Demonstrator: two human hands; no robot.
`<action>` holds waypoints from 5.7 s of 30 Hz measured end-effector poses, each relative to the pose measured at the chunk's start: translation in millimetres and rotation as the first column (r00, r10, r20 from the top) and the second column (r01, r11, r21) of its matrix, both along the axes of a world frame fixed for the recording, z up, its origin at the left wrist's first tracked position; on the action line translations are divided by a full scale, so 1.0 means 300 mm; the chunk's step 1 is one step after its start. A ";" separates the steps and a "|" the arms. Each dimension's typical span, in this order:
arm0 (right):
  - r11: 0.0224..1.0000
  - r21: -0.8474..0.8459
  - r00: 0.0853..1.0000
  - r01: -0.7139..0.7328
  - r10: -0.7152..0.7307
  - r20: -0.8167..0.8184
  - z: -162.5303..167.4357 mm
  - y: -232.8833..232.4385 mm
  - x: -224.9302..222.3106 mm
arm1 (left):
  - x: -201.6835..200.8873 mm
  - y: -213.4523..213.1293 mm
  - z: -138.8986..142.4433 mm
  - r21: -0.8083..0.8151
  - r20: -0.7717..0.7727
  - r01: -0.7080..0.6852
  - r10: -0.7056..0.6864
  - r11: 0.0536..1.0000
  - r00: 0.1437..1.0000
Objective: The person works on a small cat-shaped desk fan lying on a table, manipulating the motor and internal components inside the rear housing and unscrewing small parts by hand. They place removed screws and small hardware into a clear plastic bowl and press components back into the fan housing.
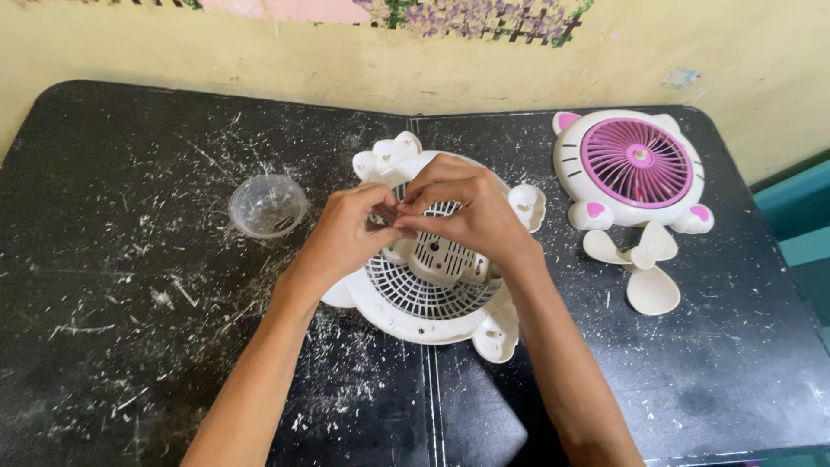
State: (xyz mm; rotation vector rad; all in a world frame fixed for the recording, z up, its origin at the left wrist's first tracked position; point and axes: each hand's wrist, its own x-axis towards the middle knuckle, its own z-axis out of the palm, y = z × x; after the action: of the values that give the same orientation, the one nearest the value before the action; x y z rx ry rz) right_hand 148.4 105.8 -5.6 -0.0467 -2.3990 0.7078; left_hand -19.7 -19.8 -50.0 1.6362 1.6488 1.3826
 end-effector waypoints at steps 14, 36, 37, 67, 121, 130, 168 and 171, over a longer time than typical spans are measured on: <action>0.936 -0.340 0.981 0.095 -0.030 0.191 -0.009 0.050 0.035 | -0.009 -0.040 0.075 -0.104 0.040 0.106 -0.102 0.989 0.994; 0.939 -0.129 0.584 0.318 -0.086 0.807 -0.072 0.070 0.056 | -0.022 -0.035 0.106 -0.059 -0.011 0.118 -0.119 0.991 0.993; 0.933 -0.129 0.573 0.335 -0.093 0.814 -0.077 0.065 0.051 | -0.027 -0.035 0.107 0.007 -0.074 0.129 -0.128 0.992 0.989; 0.917 -0.128 0.521 0.379 -0.097 0.848 -0.083 0.049 0.038 | -0.060 -0.085 0.129 -0.058 -0.198 0.062 -0.072 0.996 0.977; 0.915 -0.140 0.539 0.378 -0.094 0.837 -0.081 0.050 0.040 | 0.064 -0.039 0.091 -0.099 -0.383 -0.256 0.201 0.962 0.902; 0.922 -0.129 0.540 0.365 -0.097 0.836 -0.086 0.052 0.039 | 0.053 -0.047 0.088 0.037 -0.222 -0.037 0.044 0.999 0.974; 0.925 -0.109 0.525 0.364 -0.107 0.844 -0.100 0.058 0.040 | 0.028 -0.056 0.137 -0.240 -0.207 0.064 -0.116 0.969 0.971; 0.929 -0.119 0.543 0.351 -0.098 0.834 -0.101 0.058 0.040 | 0.039 -0.066 0.142 -0.034 -0.353 0.065 -0.073 0.997 0.933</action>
State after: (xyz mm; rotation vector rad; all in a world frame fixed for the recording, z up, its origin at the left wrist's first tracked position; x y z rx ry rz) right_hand 160.5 123.1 -35.9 -1.0177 -3.0367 1.0483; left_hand -8.0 -39.5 -7.5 2.0020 1.7690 1.0751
